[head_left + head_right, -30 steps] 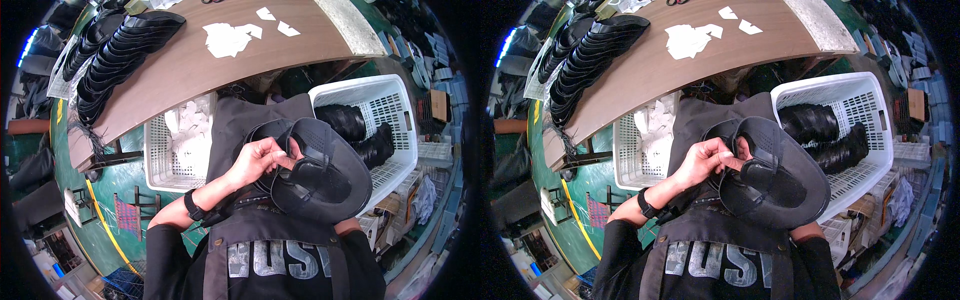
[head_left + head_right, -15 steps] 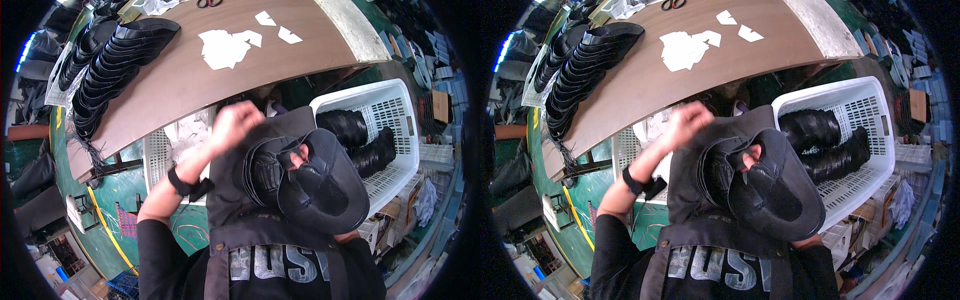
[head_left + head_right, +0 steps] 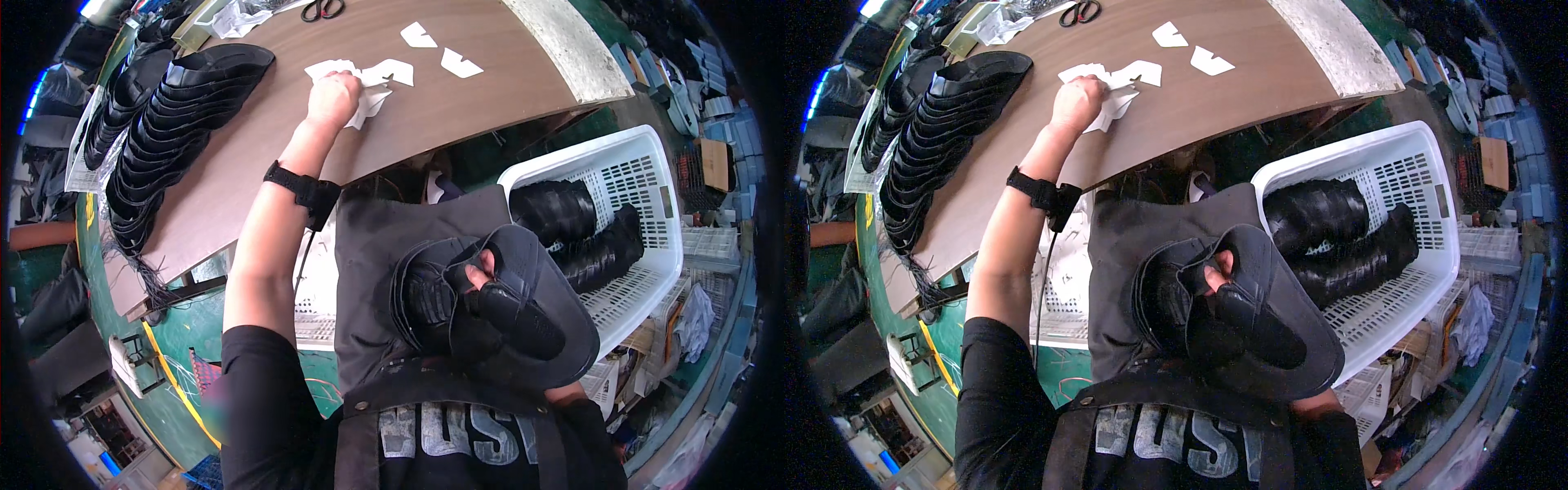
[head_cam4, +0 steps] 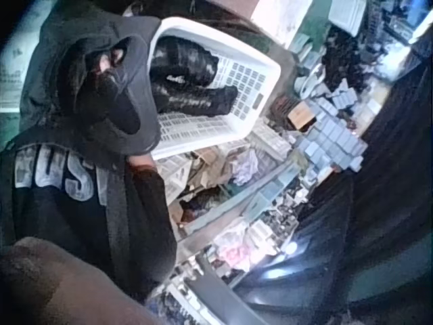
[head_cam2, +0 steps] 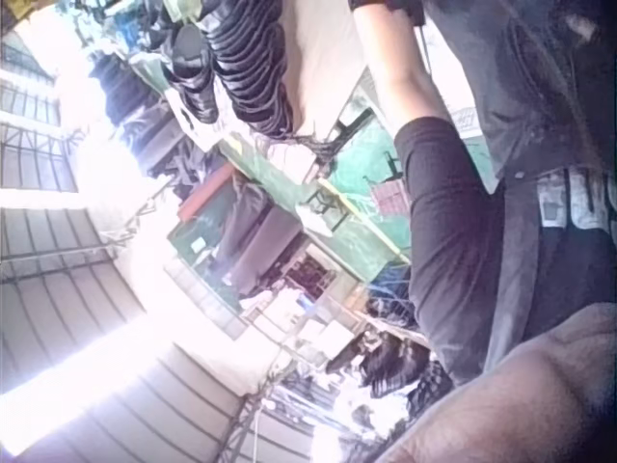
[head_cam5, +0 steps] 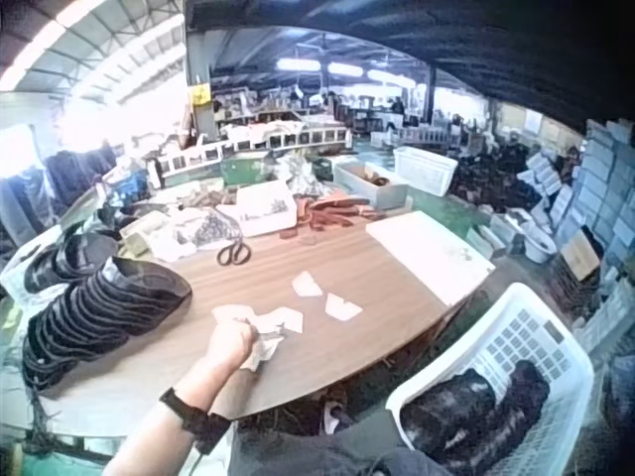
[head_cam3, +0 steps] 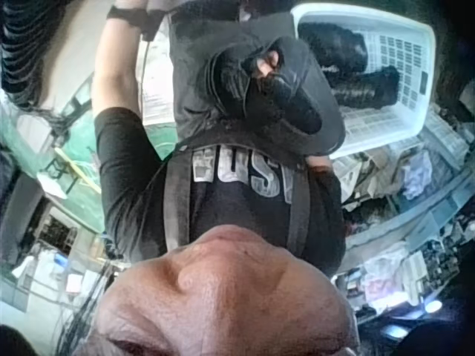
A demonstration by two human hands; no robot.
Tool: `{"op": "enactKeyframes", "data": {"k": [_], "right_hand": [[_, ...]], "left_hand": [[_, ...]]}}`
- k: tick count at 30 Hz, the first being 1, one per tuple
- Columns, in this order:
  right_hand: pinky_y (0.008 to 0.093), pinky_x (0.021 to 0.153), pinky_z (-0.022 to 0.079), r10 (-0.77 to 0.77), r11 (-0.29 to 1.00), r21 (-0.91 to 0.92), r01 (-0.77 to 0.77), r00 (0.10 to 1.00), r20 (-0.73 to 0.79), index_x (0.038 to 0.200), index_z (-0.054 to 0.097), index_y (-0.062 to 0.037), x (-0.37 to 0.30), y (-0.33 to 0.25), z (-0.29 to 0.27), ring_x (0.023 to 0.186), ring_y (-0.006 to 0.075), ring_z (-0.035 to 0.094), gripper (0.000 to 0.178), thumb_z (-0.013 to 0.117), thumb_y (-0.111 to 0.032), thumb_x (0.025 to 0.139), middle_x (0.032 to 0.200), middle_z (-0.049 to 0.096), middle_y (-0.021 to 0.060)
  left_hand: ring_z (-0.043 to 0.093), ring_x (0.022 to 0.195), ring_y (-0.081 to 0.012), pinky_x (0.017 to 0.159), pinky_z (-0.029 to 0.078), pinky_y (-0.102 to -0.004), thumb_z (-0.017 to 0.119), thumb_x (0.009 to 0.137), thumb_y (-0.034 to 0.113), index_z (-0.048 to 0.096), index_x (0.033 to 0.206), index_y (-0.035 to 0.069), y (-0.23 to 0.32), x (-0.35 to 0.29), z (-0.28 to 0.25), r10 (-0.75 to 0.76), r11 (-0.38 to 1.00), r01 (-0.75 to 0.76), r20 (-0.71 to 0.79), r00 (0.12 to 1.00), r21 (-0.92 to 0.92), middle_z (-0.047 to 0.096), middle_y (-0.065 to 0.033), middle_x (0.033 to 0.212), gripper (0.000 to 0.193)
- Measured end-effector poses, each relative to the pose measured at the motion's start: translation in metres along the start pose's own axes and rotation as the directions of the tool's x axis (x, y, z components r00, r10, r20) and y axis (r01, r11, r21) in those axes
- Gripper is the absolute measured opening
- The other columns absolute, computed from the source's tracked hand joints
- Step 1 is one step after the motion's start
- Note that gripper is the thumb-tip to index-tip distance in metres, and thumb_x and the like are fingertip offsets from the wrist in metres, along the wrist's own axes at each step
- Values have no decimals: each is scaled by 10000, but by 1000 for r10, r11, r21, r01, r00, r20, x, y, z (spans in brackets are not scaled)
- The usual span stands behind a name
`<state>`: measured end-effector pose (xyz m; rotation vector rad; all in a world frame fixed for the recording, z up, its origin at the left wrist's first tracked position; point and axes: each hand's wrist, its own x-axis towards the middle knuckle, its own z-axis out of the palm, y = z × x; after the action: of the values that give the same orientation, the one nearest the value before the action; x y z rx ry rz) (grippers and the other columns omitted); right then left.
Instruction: The person is applying white adhesive labels or reinforcement pieces into black shoe sole components.
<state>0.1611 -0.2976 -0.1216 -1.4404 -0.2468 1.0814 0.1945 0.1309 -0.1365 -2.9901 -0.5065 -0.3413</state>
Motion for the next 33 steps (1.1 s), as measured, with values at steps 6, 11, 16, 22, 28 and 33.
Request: {"op": "enactKeyframes", "data": {"k": [6, 11, 16, 22, 28, 33], "right_hand": [[291, 644, 563, -27, 999, -18, 27, 999, 24, 1039, 515, -9, -1, 0, 6, 711, 222, 661, 265, 641, -194, 899, 837, 623, 129], [288, 642, 561, -50, 996, -71, 55, 997, 64, 1033, 518, -8, -4, -3, 14, 708, 219, 660, 260, 641, -194, 899, 833, 623, 129], [285, 640, 560, -68, 990, -115, 79, 993, 97, 1028, 520, -8, -10, 2, 21, 704, 217, 659, 256, 641, -193, 899, 829, 623, 128], [281, 638, 559, -72, 984, -156, 90, 990, 120, 1021, 524, -7, -20, 6, 28, 700, 214, 657, 251, 641, -193, 899, 825, 624, 127], [278, 636, 557, -98, 975, -188, 115, 991, 95, 1015, 528, -7, -30, 6, 22, 696, 211, 656, 246, 641, -193, 899, 821, 624, 127], [275, 634, 556, -111, 966, -224, 128, 990, 87, 1009, 531, -6, -29, 5, 25, 693, 208, 655, 242, 640, -192, 899, 817, 624, 126]], "left_hand": [[644, 829, -257, 738, 484, -402, 599, 752, 128, 654, 753, 90, -12, -29, -23, 78, 996, -67, -196, 978, 60, 657, -88, 821, 67], [645, 741, -307, 669, 506, -409, 683, 785, 238, 642, 751, 57, -14, -57, -21, -111, 967, 79, -125, 986, -242, 649, -130, 789, 189], [648, 690, -273, 652, 497, -367, 724, 786, 255, 660, 802, 49, -20, -70, -44, -276, 887, 214, -98, 956, -409, 661, -140, 756, 216], [645, 771, -292, 685, 499, -391, 695, 793, 278, 671, 804, 93, -19, -92, -37, -206, 858, 173, -15, 978, -483, 656, -116, 782, 187], [659, 767, -258, 687, 507, -368, 670, 805, 154, 652, 910, 97, 9, -98, -53, -377, 748, 258, -71, 924, -611, 681, -86, 815, 121], [590, 659, -77, 571, 475, -248, 643, 845, 118, 620, 1036, 68, 82, -149, -104, -55, 182, 314, 310, 949, -932, 648, 15, 755, 198]]}}
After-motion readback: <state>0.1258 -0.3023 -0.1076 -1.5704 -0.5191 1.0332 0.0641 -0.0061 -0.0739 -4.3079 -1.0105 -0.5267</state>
